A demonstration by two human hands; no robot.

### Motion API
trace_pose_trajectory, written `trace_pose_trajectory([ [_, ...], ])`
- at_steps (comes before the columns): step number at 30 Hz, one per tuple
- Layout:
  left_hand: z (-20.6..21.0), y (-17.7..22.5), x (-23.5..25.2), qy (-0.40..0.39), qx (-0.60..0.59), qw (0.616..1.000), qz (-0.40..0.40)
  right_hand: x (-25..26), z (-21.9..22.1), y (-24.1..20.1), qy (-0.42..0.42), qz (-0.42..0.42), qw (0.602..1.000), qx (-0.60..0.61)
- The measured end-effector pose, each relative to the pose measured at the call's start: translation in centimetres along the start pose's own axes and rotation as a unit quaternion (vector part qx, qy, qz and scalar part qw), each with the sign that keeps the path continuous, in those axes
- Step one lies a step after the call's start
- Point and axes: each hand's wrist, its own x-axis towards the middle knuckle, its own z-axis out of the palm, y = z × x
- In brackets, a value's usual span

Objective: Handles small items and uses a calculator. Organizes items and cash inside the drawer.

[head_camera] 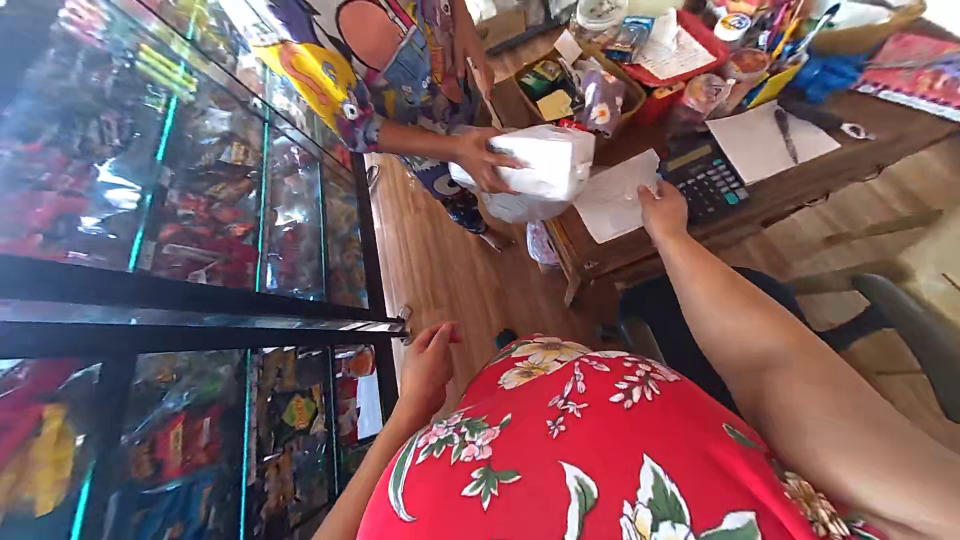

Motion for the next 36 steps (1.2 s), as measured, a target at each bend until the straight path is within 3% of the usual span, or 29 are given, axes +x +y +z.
trace_pose_trajectory([
  [2,-0.7,-0.9,-0.1,0.024,-0.081,0.996,-0.031,-0.3,-1.4,0.9,0.031,-0.066,0.994,-0.081],
  [5,-0.7,-1.4,0.3,0.049,-0.160,0.981,-0.099,-2.3,-3.2,4.2,0.056,-0.080,0.991,-0.096],
  [8,0.8,-0.5,1.1,0.036,-0.181,0.975,-0.122,-5.2,-4.5,8.6,0.046,-0.005,0.996,-0.077],
  [12,4.4,1.5,2.3,-0.031,-0.127,0.984,-0.119,-8.1,-4.8,12.2,0.072,0.169,0.981,0.066],
  [14,6.6,2.4,2.7,-0.075,-0.096,0.986,-0.110,-7.9,-5.2,13.1,0.095,0.180,0.974,0.096],
  [18,10.5,3.6,2.6,-0.157,-0.029,0.983,-0.088,-5.0,-7.3,12.3,0.134,0.114,0.982,0.072],
  [23,12.5,2.4,1.7,-0.215,0.027,0.971,-0.097,0.5,-10.8,9.0,0.108,0.018,0.992,-0.065],
  [29,12.1,1.7,1.4,-0.161,0.022,0.977,-0.136,5.5,-11.3,7.7,0.032,0.017,0.988,-0.149],
  [36,10.8,1.9,1.0,-0.105,0.003,0.984,-0.142,4.5,-11.0,7.4,0.021,-0.018,0.976,-0.218],
])
